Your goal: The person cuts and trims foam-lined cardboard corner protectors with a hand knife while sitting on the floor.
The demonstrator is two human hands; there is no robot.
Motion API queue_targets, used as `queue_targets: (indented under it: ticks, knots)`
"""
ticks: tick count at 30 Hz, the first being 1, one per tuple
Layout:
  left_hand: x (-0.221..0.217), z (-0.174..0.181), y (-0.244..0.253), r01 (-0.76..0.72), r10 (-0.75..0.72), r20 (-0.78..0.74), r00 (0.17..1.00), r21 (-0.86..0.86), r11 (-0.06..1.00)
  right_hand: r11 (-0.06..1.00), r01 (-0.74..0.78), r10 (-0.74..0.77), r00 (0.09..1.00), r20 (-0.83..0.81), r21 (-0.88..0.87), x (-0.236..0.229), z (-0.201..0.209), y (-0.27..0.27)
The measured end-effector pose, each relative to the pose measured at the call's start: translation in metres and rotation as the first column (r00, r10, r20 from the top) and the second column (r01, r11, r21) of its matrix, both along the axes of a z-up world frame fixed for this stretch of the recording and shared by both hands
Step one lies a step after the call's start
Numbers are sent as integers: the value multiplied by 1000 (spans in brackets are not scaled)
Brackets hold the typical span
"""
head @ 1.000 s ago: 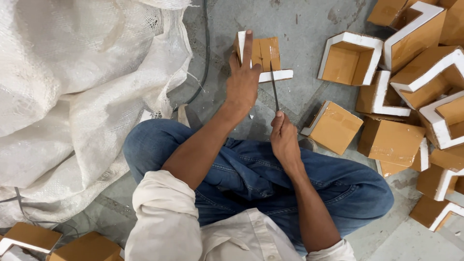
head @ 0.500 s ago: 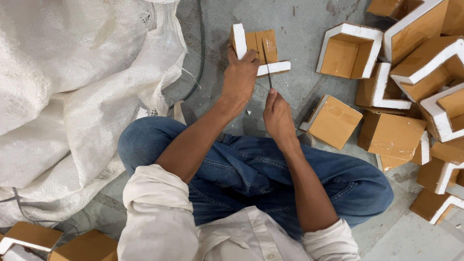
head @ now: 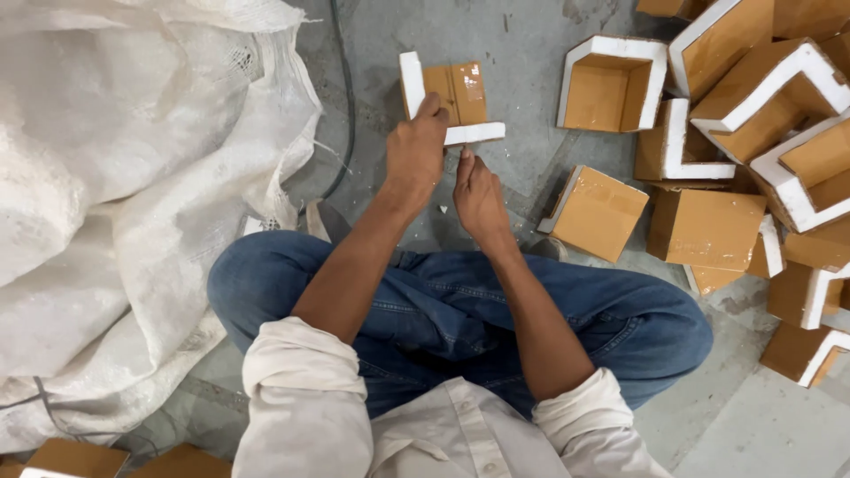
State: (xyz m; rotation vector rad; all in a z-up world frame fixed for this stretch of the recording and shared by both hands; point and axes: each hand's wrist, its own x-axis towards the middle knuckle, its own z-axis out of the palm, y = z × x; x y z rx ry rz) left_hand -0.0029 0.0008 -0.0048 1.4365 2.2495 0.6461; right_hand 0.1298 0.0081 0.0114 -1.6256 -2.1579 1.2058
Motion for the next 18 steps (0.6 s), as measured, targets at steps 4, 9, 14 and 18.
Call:
queue_targets:
  ticks: [4,9,14,18]
  knots:
    - [4,-9,-10,18,-16,-37,999,55,998,999,44,-44,999,7,25,12,-1,-26]
    - [8,-9,-6,39,-31,-74,997,100,994,998,60,-59,998,-19,34,25,3,-41]
    - [-2,-4,-1,71,-61,-150,987,63,996,997,71,-71,997,7,-1,19,-1,-32]
    - [-13,-1,1,161,-138,-168,976,133,978,997,67,-66,998,-16,42,19,-28,-26]
